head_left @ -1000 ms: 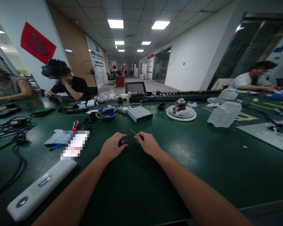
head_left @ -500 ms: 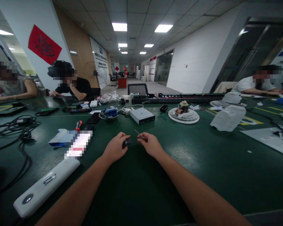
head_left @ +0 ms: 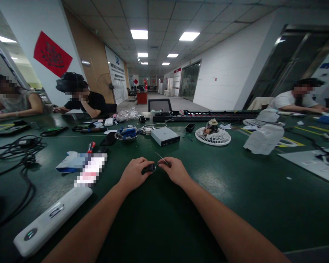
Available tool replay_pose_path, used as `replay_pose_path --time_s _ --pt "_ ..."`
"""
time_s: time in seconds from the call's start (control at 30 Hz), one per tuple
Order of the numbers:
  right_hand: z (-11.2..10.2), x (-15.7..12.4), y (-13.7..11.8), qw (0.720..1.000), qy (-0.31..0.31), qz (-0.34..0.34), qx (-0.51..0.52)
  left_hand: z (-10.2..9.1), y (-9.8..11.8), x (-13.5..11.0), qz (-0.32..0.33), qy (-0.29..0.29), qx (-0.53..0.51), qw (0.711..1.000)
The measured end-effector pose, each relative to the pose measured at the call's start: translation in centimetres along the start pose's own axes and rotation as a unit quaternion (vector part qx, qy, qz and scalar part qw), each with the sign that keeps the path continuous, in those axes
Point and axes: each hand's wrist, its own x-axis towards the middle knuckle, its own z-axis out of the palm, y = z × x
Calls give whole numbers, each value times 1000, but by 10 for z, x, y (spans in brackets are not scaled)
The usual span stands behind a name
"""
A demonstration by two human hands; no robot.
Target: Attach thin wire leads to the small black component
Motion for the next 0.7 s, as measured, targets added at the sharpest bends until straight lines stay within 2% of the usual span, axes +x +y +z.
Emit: replay_pose_path --time_s 0.23,0.47,0.7 --pt "1 -2 -4 1000 -4 -10 -5 0 0 1 16 -2 -2 1000" --pt "1 -4 -6 998 -11 -63 -16 -1 2 1 28 -15 -6 999" --pt "-1 -4 -8 999 -14 -44 -22 -3 3 0 48 -34 -1 998"
